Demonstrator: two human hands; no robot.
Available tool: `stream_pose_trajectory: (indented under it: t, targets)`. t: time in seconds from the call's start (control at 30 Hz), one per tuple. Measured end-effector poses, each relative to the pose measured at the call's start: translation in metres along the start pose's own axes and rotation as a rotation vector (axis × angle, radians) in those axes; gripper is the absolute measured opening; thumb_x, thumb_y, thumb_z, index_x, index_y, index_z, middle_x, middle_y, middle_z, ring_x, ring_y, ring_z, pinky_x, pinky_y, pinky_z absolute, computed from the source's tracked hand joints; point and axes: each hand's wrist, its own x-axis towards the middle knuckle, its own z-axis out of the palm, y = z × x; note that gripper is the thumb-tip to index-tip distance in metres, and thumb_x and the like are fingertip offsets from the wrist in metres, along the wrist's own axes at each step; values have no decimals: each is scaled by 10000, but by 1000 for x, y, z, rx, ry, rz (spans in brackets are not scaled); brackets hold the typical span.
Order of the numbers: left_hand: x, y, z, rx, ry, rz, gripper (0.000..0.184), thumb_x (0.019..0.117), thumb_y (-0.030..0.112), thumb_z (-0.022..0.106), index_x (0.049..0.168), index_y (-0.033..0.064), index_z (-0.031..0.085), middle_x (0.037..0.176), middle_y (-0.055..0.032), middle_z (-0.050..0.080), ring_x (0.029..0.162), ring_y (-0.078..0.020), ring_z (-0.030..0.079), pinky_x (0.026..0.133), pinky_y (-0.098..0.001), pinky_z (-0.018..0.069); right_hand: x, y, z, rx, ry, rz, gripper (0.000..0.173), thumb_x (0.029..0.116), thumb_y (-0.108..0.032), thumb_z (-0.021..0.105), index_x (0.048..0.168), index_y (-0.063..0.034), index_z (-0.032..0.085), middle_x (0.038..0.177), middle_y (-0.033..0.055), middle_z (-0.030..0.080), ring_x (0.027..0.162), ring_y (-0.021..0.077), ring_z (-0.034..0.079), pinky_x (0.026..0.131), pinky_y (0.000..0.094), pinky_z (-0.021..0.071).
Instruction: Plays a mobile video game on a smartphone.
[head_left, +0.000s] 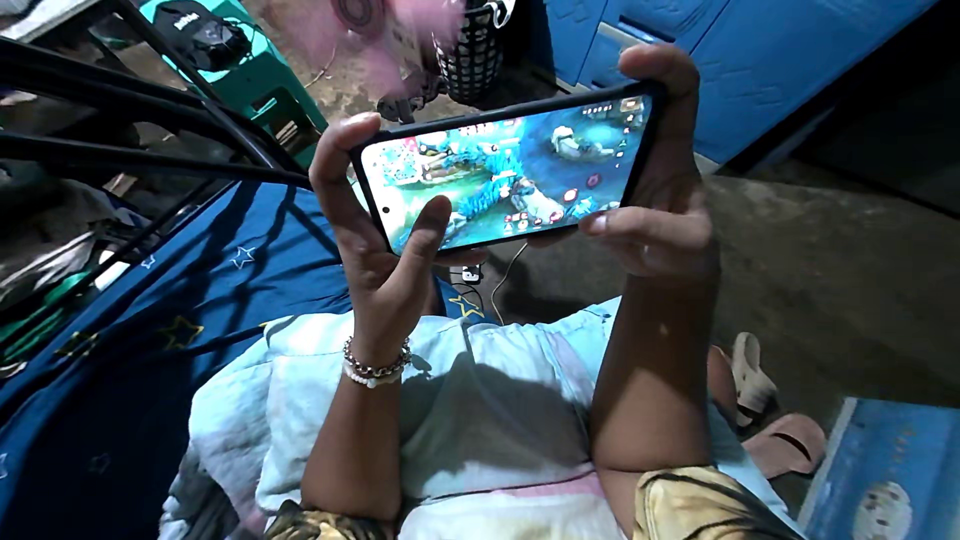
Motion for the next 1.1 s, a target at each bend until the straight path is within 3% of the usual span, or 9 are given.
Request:
stream_pose_trajectory:
  t: [0.13, 0.33, 0.47, 0.6, 0.67, 0.77, 0.87, 0.97, 1.1]
  targets:
    - [1, 0, 0, 32, 5, 17, 653, 969, 50, 644, 1485, 210, 277, 1383, 13, 483, 1175, -138, 614, 855, -315, 630, 1, 1, -1, 19, -21, -19, 799, 819, -8, 715, 1475, -180, 292, 1374, 9, 535, 1222, 185, 606, 958, 380, 599]
    - [0, -1, -1, 41, 1, 27, 654, 964, 68, 655, 1483, 213, 283, 1379, 5, 477, 1158, -143, 620, 791, -306, 644, 0, 1, 0, 22, -5, -10, 796, 813, -5, 709, 1472, -183, 299, 1366, 13, 537, 1211, 191, 615, 923, 392, 617]
    - [0, 1, 0, 26, 3, -6, 670, 962, 63, 662, 1479, 236, 272, 1377, -1, 480, 1103, -149, 657, 663, -305, 662, 0, 1, 0, 43, -14, -11, 790, 825, -8, 715, 1473, -186, 300, 1367, 26, 539, 1203, 208, 627, 888, 400, 635]
    - [0, 0, -1, 29, -5, 6, 669, 964, 83, 671, 1479, 228, 270, 1371, -3, 485, 1109, -150, 654, 688, -306, 663, 1, 1, 1, 35, -2, -18, 801, 809, 8, 720, 1467, -174, 301, 1358, 18, 542, 1206, 196, 620, 917, 394, 622]
    - [0, 0, -1, 51, -8, 13, 668, 966, 79, 663, 1484, 224, 267, 1385, 2, 467, 1131, -141, 637, 718, -297, 656, 1, 2, 0, 26, -6, -27, 802, 821, 3, 740, 1469, -175, 303, 1358, 20, 545, 1204, 195, 624, 899, 384, 630]
    - [0, 0, 0, 40, 3, 5, 664, 964, 48, 650, 1483, 219, 273, 1380, -18, 480, 1081, -159, 662, 645, -301, 657, 1, 2, 1, -5, -10, -30, 807, 827, -12, 752, 1469, -184, 296, 1352, 5, 547, 1189, 177, 627, 868, 354, 635]
    - [-1, 1, -1, 37, -2, -5, 672, 963, 39, 645, 1486, 224, 265, 1367, -20, 486, 1059, -160, 669, 627, -299, 655, 1, 3, 2, -19, -7, -25, 826, 821, -21, 770, 1471, -200, 293, 1347, 22, 556, 1160, 199, 650, 765, 365, 661]
    - [-1, 1, -1, 23, -15, -4, 716, 944, 42, 667, 1494, 228, 249, 1378, -16, 475, 1072, -155, 664, 645, -301, 657, 1, 4, 0, -51, -6, -26, 844, 821, -27, 775, 1479, -198, 276, 1356, 14, 545, 1167, 181, 641, 810, 353, 650]
    - [-1, 1, -2, -24, -51, -20, 793, 897, 13, 692, 1498, 238, 226, 1380, -5, 483, 1073, -154, 666, 671, -313, 660, 0, 3, 0, -30, 4, -9, 832, 827, -8, 759, 1479, -214, 285, 1349, 12, 553, 1140, 188, 657, 765, 356, 659]
